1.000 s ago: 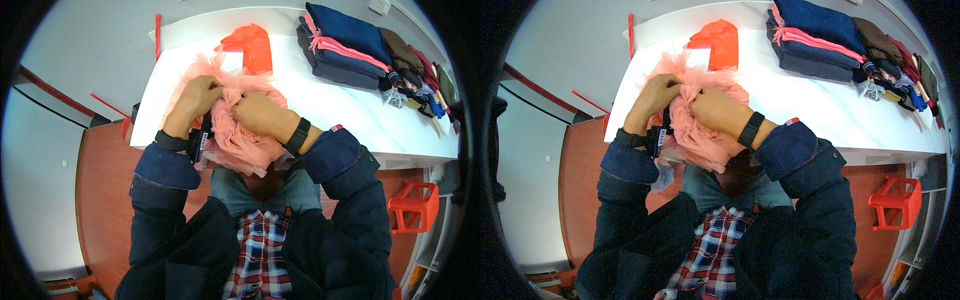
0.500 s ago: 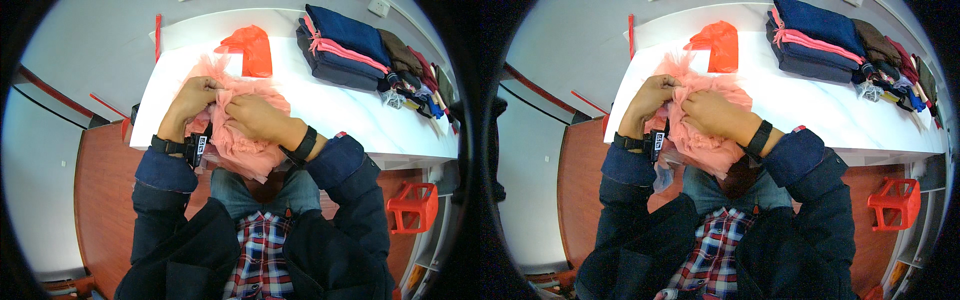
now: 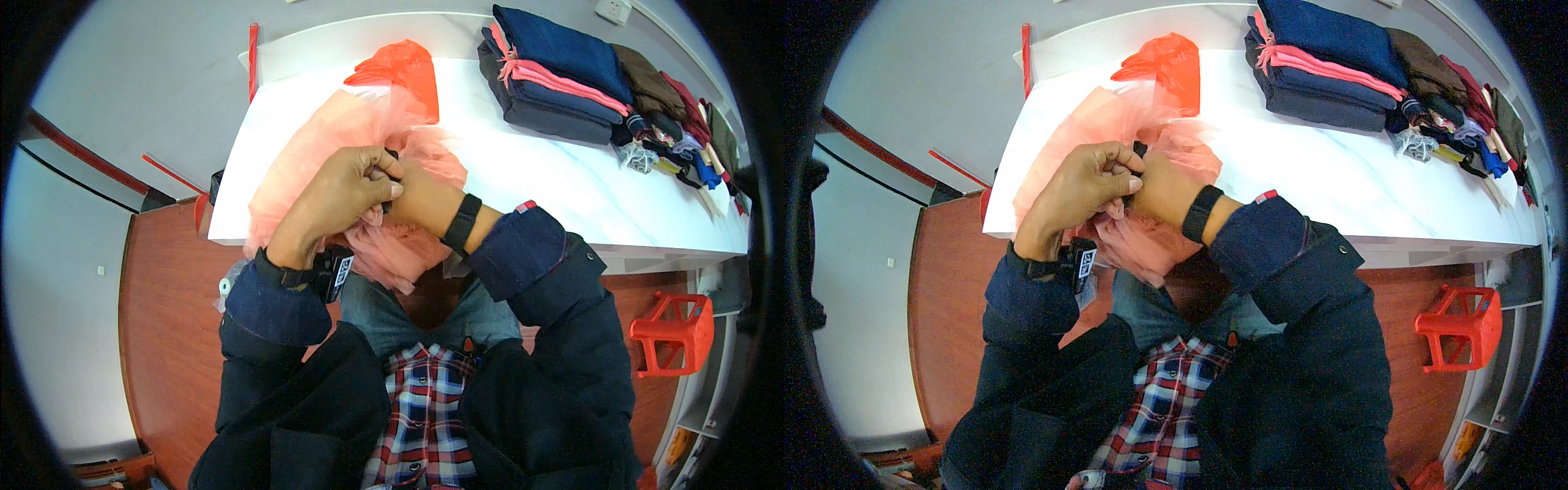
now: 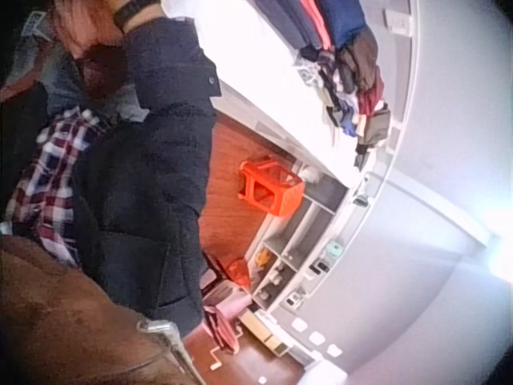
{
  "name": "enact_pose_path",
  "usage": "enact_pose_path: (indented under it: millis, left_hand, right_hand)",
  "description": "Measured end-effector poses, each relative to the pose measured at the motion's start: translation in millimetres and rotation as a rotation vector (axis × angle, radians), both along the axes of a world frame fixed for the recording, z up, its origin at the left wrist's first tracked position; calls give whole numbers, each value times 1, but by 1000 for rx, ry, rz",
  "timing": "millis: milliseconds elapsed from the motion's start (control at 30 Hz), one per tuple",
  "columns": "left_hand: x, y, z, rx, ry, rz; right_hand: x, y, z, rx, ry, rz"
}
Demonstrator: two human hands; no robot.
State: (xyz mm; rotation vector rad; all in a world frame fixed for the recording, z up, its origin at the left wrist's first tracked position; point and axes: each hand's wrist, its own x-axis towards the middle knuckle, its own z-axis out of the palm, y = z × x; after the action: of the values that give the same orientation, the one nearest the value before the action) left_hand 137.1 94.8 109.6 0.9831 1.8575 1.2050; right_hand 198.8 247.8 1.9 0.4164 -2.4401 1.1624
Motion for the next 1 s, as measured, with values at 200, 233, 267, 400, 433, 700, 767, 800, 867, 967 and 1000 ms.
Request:
enact_pose_path:
  millis: [200, 233, 267, 400, 433, 700, 767, 800, 867, 967, 1000]
  left_hand:
    - [9, -26, -29, 119, 619, 230]
    - [10, -33, -37, 118, 744, 270]
    - [12, -41, -46, 57, 737, 347]
    - [7, -57, -80, 109, 617, 548]
    - [5, -56, -87, 168, 638, 562]
    - [-14, -28, -103, 356, 558, 705]
    - [-14, -24, -102, 307, 562, 732]
    - [-15, -23, -102, 288, 561, 743]
    - [-19, -21, -104, 309, 471, 757]
    - [-28, -18, -110, 297, 481, 769]
    - [-30, -18, -113, 248, 505, 777]
  right_hand:
    - [-18, 9, 10, 404, -125, -265]
    - [-20, 13, 12, 427, -174, -307]
    - [-21, 13, 12, 350, -96, -322]
    - [-16, 16, 14, 387, -126, -294]
    - [-15, 15, 15, 404, -155, -292]
    - [-14, -4, 29, 393, -183, -329]
    - [-13, -6, 33, 360, -235, -348]
    - [-13, -5, 36, 322, -240, -334]
    - [-13, -3, 45, 243, -286, -320]
    - [-11, -3, 58, -106, -281, -170]
    - [-9, -6, 60, 17, -284, -189]
